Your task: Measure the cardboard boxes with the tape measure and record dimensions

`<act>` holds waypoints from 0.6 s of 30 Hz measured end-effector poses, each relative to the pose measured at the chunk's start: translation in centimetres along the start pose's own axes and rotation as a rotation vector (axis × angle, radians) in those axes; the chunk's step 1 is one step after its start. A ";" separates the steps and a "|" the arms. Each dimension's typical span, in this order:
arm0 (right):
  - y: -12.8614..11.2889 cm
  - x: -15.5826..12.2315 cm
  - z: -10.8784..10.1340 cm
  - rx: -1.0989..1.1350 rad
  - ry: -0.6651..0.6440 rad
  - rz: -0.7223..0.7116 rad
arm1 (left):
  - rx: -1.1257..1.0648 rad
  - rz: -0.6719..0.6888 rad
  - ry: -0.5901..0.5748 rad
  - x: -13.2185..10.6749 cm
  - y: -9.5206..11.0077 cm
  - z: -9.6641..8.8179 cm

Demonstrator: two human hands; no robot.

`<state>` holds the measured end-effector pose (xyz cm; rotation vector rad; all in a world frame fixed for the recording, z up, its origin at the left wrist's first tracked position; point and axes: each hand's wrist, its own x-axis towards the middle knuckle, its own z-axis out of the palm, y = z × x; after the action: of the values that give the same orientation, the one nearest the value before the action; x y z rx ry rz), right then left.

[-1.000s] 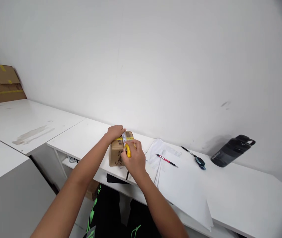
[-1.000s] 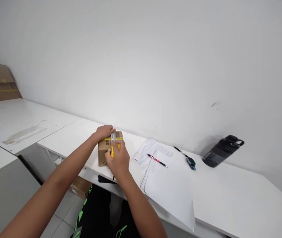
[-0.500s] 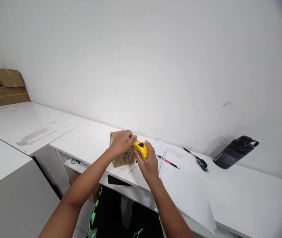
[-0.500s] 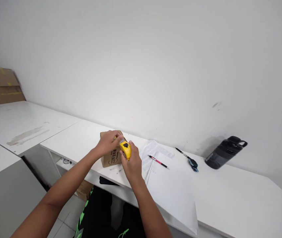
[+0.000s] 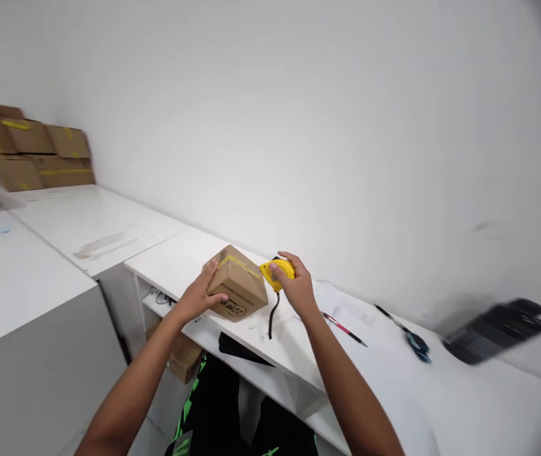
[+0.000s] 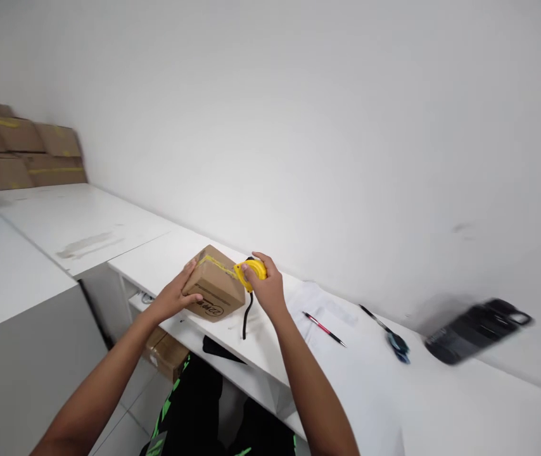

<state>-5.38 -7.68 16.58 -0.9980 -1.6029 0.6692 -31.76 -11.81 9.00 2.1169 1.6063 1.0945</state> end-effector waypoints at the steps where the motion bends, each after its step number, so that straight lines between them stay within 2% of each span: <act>1: -0.2 1.0 1.1 -0.002 -0.076 -0.026 | -0.051 -0.017 0.017 -0.9 -0.6 0.1; 6: -1.1 4.4 7.2 -0.103 -0.498 -0.249 | -0.350 -0.066 0.105 -4.0 -3.0 1.1; 9: -1.6 5.0 10.1 -0.186 -0.667 -0.340 | -0.514 -0.115 0.148 -5.1 -4.1 1.8; 13: -2.3 4.9 12.3 -0.290 -0.783 -0.348 | -0.654 -0.132 0.103 -5.6 -4.7 2.5; 18: -2.6 5.2 13.0 -0.358 -0.795 -0.301 | -0.828 -0.172 0.084 -4.6 -3.8 2.8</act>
<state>-18.96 -3.47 17.91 -0.7382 -2.5819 0.6125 -33.02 -14.08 2.91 1.3765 1.0493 1.4639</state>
